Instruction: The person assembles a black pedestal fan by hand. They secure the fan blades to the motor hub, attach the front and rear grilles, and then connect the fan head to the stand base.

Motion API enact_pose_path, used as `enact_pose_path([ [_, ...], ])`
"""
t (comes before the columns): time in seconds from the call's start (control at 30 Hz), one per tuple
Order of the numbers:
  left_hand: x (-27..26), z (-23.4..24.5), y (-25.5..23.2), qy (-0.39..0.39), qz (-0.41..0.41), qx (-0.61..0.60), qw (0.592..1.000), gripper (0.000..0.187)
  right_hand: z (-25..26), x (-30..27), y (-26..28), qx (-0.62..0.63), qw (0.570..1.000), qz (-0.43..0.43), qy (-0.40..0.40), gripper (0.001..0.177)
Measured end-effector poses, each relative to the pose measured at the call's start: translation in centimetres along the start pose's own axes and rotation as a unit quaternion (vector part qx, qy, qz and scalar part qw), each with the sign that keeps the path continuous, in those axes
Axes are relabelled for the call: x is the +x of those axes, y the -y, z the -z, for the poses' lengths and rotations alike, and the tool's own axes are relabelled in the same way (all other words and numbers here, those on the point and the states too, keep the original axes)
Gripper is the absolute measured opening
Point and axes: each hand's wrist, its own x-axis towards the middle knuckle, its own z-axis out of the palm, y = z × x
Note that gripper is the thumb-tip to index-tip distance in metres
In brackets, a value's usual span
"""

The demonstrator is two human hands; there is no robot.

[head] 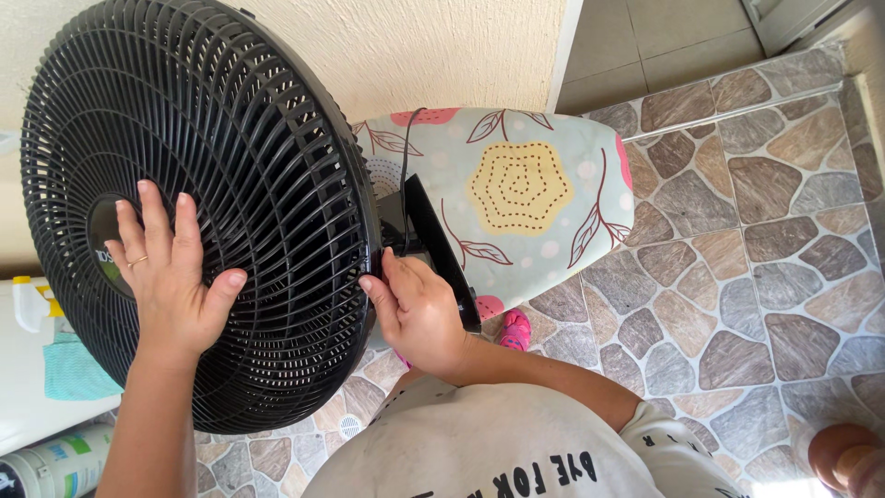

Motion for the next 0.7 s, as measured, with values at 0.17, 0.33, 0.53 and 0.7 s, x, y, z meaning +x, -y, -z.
enact_pose_path([
  [0.17,0.0,0.0,-0.1,-0.006,-0.003,0.002,1.0,0.096,-0.2,-0.2,-0.5,0.001,0.999,0.04,0.0,0.035],
  [0.33,-0.8,-0.1,-0.6,-0.025,-0.006,0.002,1.0,0.097,0.9,-0.5,-2.0,0.029,0.998,0.048,0.031,0.032],
  [0.53,-3.7,-1.3,-2.0,-0.071,-0.011,0.008,0.997,0.096,2.2,3.4,-5.8,0.065,0.997,-0.042,0.03,0.013],
  [0.7,-5.7,-2.1,-2.9,-0.11,-0.019,0.013,0.994,0.094,-1.6,12.8,-7.6,0.175,0.976,-0.078,0.1,0.053],
])
